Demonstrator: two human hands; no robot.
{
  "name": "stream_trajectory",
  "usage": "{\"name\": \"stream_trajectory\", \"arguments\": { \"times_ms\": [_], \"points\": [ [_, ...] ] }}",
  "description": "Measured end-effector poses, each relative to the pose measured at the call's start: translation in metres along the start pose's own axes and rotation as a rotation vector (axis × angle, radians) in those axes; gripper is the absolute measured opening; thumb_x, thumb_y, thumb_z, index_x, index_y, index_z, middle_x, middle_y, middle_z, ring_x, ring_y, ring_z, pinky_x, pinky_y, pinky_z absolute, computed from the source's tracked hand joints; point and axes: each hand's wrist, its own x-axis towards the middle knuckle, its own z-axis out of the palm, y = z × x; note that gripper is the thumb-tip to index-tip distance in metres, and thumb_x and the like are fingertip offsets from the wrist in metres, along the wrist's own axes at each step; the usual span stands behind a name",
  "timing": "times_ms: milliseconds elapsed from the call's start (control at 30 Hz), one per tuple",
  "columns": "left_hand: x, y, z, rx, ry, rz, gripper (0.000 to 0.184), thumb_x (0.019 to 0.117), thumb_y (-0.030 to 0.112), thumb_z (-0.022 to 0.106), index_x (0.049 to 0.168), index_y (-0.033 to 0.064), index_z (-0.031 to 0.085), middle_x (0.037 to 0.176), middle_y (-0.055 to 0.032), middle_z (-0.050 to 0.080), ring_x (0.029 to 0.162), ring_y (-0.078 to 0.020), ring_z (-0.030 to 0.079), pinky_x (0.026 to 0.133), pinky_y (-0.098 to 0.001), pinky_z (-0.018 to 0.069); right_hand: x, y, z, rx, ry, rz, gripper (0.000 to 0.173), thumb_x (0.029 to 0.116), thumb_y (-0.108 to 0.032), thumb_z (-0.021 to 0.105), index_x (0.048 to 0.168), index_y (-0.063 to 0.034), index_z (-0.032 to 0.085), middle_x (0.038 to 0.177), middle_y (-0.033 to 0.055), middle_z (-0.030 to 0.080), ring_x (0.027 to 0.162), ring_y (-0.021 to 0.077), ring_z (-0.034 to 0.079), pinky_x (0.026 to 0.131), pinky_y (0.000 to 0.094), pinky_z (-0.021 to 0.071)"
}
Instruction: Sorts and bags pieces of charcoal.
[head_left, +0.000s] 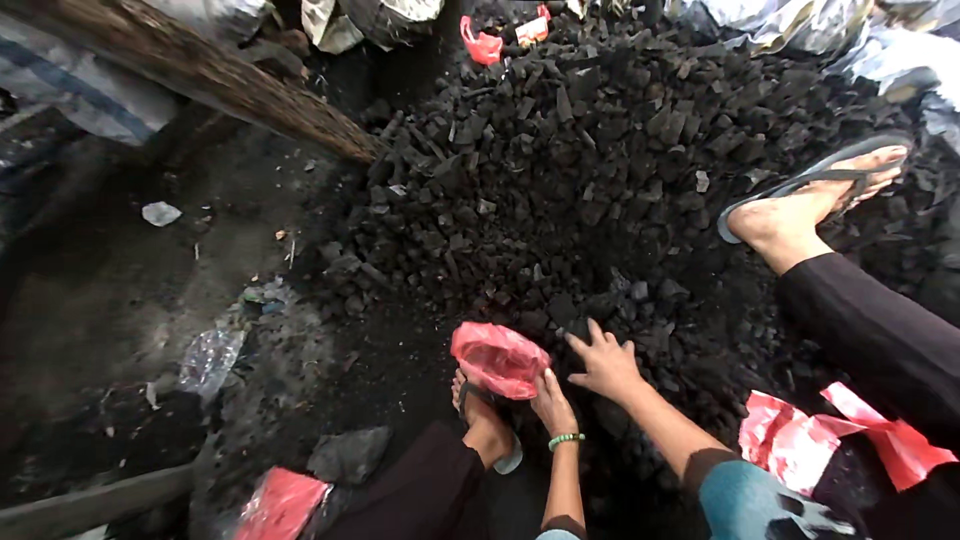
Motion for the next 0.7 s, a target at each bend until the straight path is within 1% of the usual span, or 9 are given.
{"name": "stream_trajectory", "arguments": {
  "times_ms": [67, 133, 200, 300, 400, 500, 600, 667, 700],
  "points": [
    [-0.004, -0.006, -0.001, 0.193, -0.070, -0.030, 0.050, 0.1116, 0.033, 0.038, 0.151, 0.0027, 0.047, 0.153, -0.0228, 0.047, 0.147, -0.0434, 0.035, 0.119, -0.0673, 0.0196, 0.007, -0.002, -0.001, -0.023, -0.046, -0.009, 0.065, 0.0925, -0.028, 0.076, 0.152, -0.0312, 0.049, 0.164, 0.0221, 0.029, 0.136, 0.0508, 0.044, 0.095, 0.0733, 0.0422],
    [-0.009, -0.013, -0.004, 0.260, -0.151, -0.081, 0.057, 0.1111, 0.038, 0.039, 0.158, 0.0059, 0.036, 0.159, -0.0216, 0.040, 0.151, -0.0455, 0.028, 0.117, -0.0731, 0.0152, 0.003, 0.011, -0.011, 0.036, -0.052, -0.002, 0.062, 0.0937, -0.024, 0.074, 0.151, -0.0305, 0.051, 0.164, 0.0175, 0.033, 0.136, 0.0457, 0.047, 0.096, 0.0697, 0.0447],
    [-0.009, -0.021, -0.006, 0.248, -0.198, -0.077, 0.060, 0.1109, 0.036, 0.041, 0.160, 0.0031, 0.028, 0.158, -0.0258, 0.039, 0.148, -0.0458, 0.033, 0.117, -0.0690, 0.0221, -0.005, 0.032, -0.025, 0.185, -0.031, 0.046, 0.062, 0.0938, -0.022, 0.074, 0.151, -0.0287, 0.050, 0.162, 0.0149, 0.037, 0.134, 0.0424, 0.051, 0.099, 0.0689, 0.0441],
    [-0.003, -0.025, -0.010, 0.197, -0.209, -0.058, 0.060, 0.1113, 0.033, 0.041, 0.159, -0.0022, 0.028, 0.156, -0.0303, 0.039, 0.145, -0.0455, 0.038, 0.119, -0.0613, 0.0281, -0.015, 0.066, -0.051, 0.436, 0.052, 0.187, 0.062, 0.0910, -0.017, 0.075, 0.148, -0.0250, 0.054, 0.149, 0.0160, 0.054, 0.130, 0.0413, 0.055, 0.103, 0.0688, 0.0418],
    [-0.002, -0.023, -0.012, 0.146, -0.203, -0.035, 0.061, 0.1114, 0.033, 0.042, 0.157, -0.0055, 0.027, 0.154, -0.0324, 0.041, 0.144, -0.0452, 0.040, 0.119, -0.0568, 0.0305, -0.031, 0.088, -0.081, 0.523, 0.106, 0.229, 0.061, 0.0907, -0.017, 0.076, 0.148, -0.0255, 0.055, 0.131, 0.0220, 0.065, 0.116, 0.0431, 0.064, 0.096, 0.0663, 0.0482],
    [-0.004, -0.022, -0.009, 0.104, -0.208, -0.016, 0.063, 0.1111, 0.032, 0.043, 0.157, -0.0069, 0.025, 0.155, -0.0350, 0.036, 0.146, -0.0475, 0.036, 0.120, -0.0576, 0.0276, -0.061, 0.093, -0.113, 0.687, 0.246, 0.122, 0.059, 0.0903, -0.009, 0.075, 0.146, -0.0177, 0.056, 0.139, 0.0197, 0.061, 0.124, 0.0386, 0.061, 0.101, 0.0613, 0.0477],
    [-0.010, -0.011, -0.007, 0.085, -0.148, 0.006, 0.066, 0.1097, 0.037, 0.045, 0.158, -0.0053, 0.027, 0.159, -0.0358, 0.028, 0.149, -0.0518, 0.026, 0.121, -0.0613, 0.0204, -0.098, 0.087, -0.144, 0.868, 0.512, -0.020, 0.058, 0.0874, 0.002, 0.073, 0.143, -0.0042, 0.056, 0.144, 0.0196, 0.057, 0.128, 0.0319, 0.057, 0.105, 0.0536, 0.0476],
    [-0.017, 0.000, -0.013, 0.042, -0.117, 0.007, 0.069, 0.1092, 0.039, 0.046, 0.159, -0.0041, 0.024, 0.160, -0.0356, 0.026, 0.150, -0.0526, 0.022, 0.122, -0.0622, 0.0180, -0.129, 0.078, -0.163, 0.999, 0.658, -0.062, 0.055, 0.0876, 0.004, 0.070, 0.141, -0.0017, 0.056, 0.141, 0.0188, 0.058, 0.122, 0.0264, 0.060, 0.100, 0.0462, 0.0523],
    [-0.020, 0.006, -0.018, -0.003, -0.108, 0.002, 0.070, 0.1094, 0.040, 0.045, 0.159, -0.0038, 0.023, 0.160, -0.0348, 0.026, 0.151, -0.0509, 0.023, 0.122, -0.0612, 0.0185, -0.145, 0.074, -0.172, 1.057, 0.715, -0.059, 0.054, 0.0880, 0.004, 0.068, 0.140, -0.0032, 0.056, 0.135, 0.0182, 0.060, 0.113, 0.0251, 0.063, 0.092, 0.0448, 0.0562]
  ]
}}
